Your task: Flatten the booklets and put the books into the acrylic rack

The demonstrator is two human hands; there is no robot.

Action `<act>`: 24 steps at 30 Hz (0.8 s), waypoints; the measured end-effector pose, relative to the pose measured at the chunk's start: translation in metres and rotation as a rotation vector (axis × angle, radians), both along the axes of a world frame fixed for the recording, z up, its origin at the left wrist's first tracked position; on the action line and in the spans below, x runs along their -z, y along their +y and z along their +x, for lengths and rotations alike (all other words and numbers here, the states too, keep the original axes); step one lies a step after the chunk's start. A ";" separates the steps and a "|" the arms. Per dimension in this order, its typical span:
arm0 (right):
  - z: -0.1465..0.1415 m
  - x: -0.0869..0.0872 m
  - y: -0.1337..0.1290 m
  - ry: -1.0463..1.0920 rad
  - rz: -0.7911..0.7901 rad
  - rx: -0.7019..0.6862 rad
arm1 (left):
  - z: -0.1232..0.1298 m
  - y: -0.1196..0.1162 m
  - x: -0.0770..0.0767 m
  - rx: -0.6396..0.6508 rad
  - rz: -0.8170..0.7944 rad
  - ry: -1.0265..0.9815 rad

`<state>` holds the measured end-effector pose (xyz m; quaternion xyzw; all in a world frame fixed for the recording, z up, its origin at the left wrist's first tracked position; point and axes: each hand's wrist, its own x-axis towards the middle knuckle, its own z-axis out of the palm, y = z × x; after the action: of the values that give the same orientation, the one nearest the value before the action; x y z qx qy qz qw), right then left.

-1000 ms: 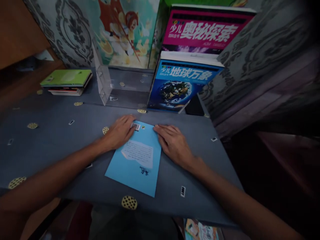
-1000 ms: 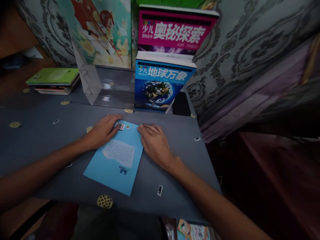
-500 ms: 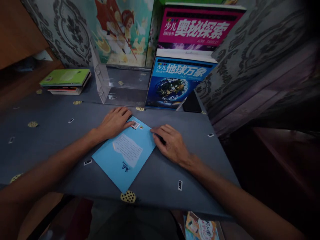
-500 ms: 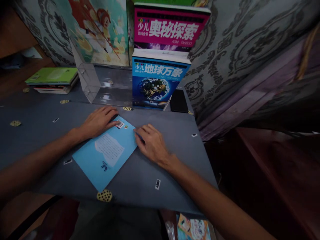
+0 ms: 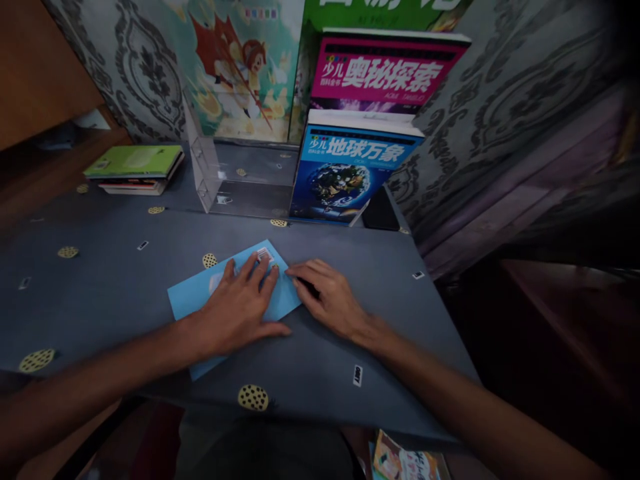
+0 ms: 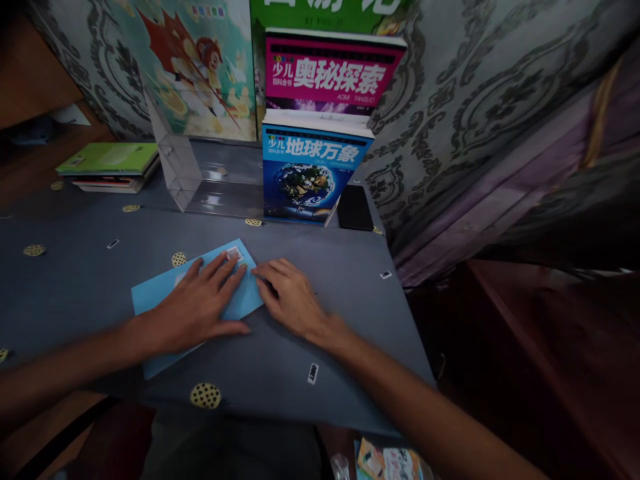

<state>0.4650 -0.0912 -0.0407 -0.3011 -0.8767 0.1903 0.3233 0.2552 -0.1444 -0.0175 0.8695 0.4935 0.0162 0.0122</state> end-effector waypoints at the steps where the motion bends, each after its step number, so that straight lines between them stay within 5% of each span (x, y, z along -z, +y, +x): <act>1: -0.001 0.001 0.003 0.003 -0.006 -0.021 | 0.000 -0.002 0.001 0.007 -0.021 0.010; 14: -0.034 0.013 0.077 -0.075 -0.033 -0.111 | -0.028 0.012 -0.009 0.151 -0.146 0.011; 24: -0.022 0.014 0.063 -0.042 -0.069 -0.069 | -0.057 0.036 -0.019 0.268 -0.251 -0.008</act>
<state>0.4426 -0.0284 -0.0547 -0.2856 -0.8861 0.2250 0.2875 0.1981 -0.1085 0.0016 0.9190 0.3715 -0.0438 0.1249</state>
